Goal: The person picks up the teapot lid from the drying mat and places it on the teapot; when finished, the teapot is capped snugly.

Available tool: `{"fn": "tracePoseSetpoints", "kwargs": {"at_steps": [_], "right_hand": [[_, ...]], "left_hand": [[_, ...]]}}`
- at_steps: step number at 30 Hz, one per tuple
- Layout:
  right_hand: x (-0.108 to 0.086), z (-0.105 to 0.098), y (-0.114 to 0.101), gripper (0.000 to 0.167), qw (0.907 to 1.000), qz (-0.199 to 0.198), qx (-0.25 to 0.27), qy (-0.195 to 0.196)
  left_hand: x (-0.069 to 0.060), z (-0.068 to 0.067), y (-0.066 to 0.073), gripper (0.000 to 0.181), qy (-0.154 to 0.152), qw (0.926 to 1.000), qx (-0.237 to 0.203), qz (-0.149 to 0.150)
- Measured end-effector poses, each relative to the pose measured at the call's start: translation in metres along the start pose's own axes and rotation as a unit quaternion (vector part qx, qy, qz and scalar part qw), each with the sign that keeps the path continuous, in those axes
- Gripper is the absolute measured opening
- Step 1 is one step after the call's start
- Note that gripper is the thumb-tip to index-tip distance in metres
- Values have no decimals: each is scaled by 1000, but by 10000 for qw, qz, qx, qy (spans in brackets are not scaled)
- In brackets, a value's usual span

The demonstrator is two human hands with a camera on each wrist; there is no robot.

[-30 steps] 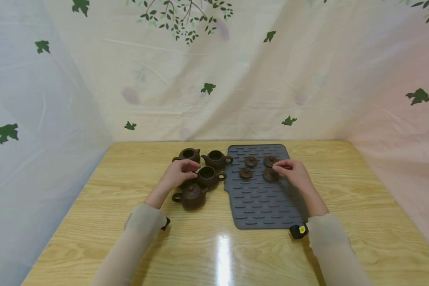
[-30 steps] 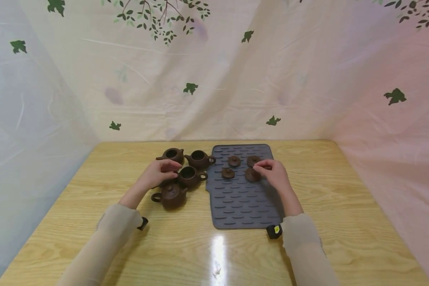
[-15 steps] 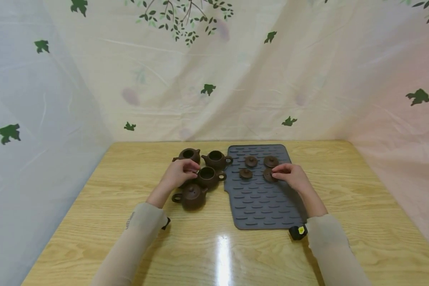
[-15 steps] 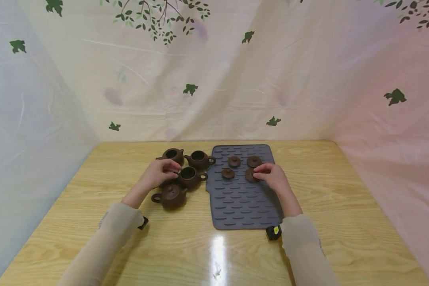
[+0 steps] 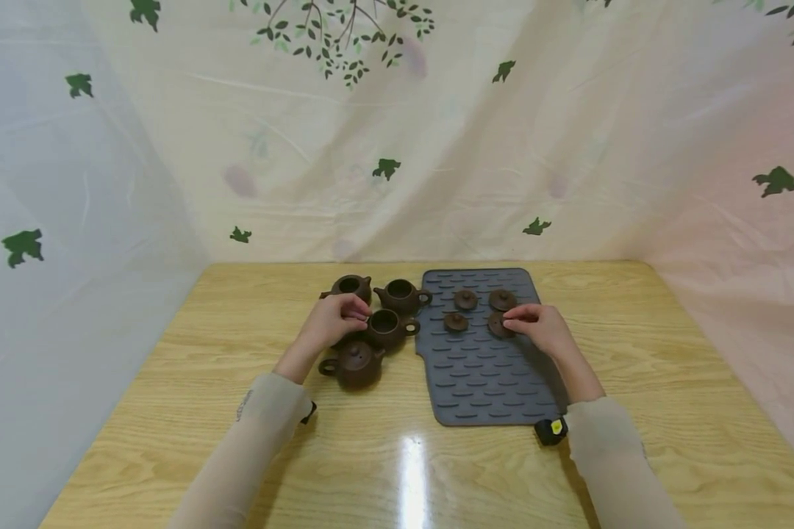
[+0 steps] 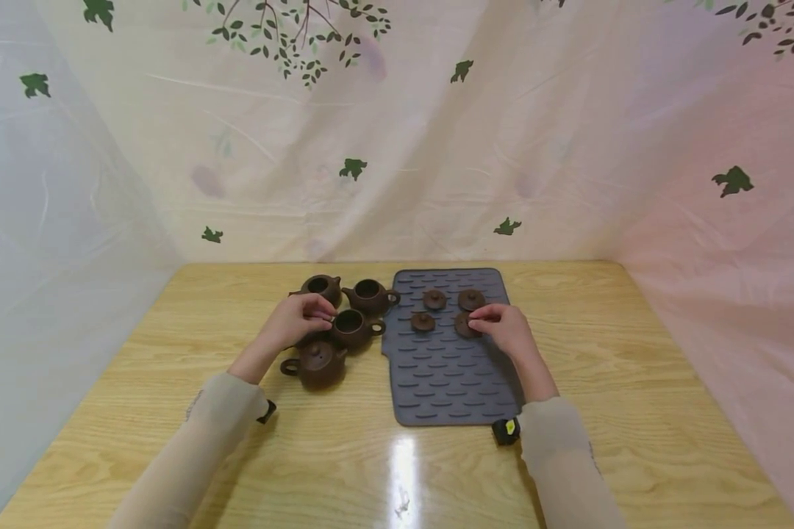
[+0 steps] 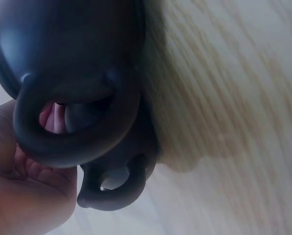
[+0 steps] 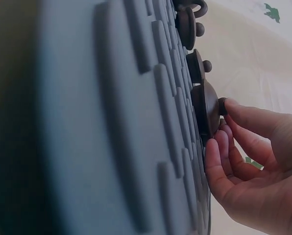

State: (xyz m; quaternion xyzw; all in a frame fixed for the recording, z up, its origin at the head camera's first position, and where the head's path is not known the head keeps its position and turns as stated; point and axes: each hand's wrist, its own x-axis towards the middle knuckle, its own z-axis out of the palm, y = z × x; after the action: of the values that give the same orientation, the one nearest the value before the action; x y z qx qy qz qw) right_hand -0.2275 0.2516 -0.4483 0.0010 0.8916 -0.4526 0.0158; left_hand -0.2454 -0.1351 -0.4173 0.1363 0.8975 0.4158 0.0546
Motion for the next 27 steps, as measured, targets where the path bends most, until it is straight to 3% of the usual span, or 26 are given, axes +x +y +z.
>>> {"fn": "tracePoseSetpoints", "kwargs": {"at_steps": [17,27], "right_hand": [[-3,-1,-1,33,9999,-6,157,-15],[-1,8,-13,35,9990,-338,269,56]], "left_hand": [[0,-3,4,14,-32,9999,-9,-166],[0,-2,3,14,4,9998,-16,-199]]}}
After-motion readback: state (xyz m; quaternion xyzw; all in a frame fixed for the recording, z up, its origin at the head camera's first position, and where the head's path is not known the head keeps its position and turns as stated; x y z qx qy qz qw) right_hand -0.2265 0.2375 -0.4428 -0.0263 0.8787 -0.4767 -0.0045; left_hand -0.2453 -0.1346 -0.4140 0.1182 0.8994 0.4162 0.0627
